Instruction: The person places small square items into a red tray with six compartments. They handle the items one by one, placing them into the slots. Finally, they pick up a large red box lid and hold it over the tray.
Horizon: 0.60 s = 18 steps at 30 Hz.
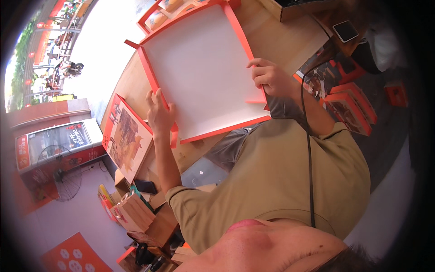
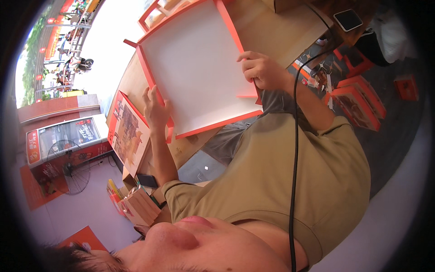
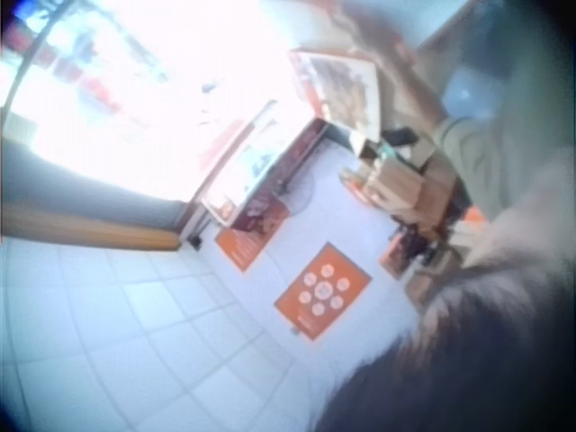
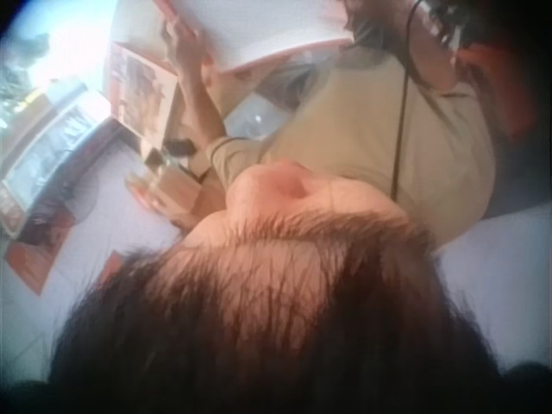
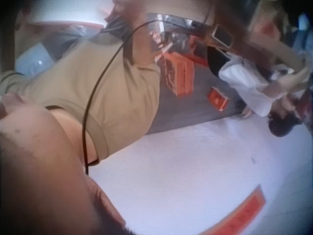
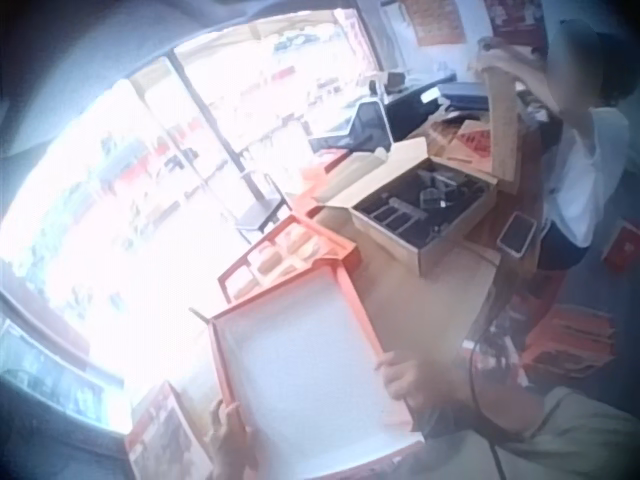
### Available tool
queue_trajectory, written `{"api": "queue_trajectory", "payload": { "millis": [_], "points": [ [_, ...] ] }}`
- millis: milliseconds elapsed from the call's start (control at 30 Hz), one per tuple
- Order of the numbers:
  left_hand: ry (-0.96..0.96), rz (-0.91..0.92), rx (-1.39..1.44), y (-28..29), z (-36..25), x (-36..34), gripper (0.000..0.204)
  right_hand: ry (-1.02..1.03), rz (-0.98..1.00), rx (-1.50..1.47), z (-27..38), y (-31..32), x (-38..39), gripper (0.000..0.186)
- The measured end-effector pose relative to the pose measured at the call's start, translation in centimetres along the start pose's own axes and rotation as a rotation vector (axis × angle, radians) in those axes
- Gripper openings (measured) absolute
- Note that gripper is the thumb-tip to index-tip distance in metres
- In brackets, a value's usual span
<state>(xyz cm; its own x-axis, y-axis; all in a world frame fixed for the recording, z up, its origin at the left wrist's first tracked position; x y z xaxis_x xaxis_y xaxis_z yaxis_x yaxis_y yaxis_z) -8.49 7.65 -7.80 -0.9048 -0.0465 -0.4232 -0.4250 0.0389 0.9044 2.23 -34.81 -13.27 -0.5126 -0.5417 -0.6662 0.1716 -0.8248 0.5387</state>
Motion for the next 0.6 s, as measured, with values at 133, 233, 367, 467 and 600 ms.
{"api": "queue_trajectory", "payload": {
  "millis": [133,233,367,467,600],
  "points": [
    [0.106,-0.011,0.501,-0.9,3.4,4.4,0.044,0.034,0.030,-0.017,0.1,0.2,0.0,0.019],
    [0.112,-0.069,0.550,-1.4,7.5,8.5,0.036,0.046,0.099,-0.025,0.9,1.0,-0.3,0.014],
    [0.618,0.242,1.068,1.7,6.8,12.8,0.033,0.049,0.223,0.025,1.6,1.7,-0.3,0.013],
    [0.688,0.215,1.144,2.8,4.8,15.1,0.036,0.154,0.234,0.028,2.1,2.0,-0.6,0.016],
    [0.442,-0.019,0.886,3.0,1.8,15.2,0.034,0.298,0.313,-0.062,3.6,0.9,0.6,0.028]
  ]
}}
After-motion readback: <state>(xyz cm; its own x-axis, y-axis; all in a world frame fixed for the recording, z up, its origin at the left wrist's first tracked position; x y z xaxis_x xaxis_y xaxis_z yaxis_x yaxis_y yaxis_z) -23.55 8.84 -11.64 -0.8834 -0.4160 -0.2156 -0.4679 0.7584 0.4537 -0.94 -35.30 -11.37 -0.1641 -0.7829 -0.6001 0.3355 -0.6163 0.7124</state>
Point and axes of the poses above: each hand's wrist, its own x-axis away from the middle knuckle, its own y-axis out of the back of the hand, z = x × y, the point moved 1 cm from there along -x, towards the middle knuckle, and after that the axes turned 8 degrees about -z, right-handed, at the moved point
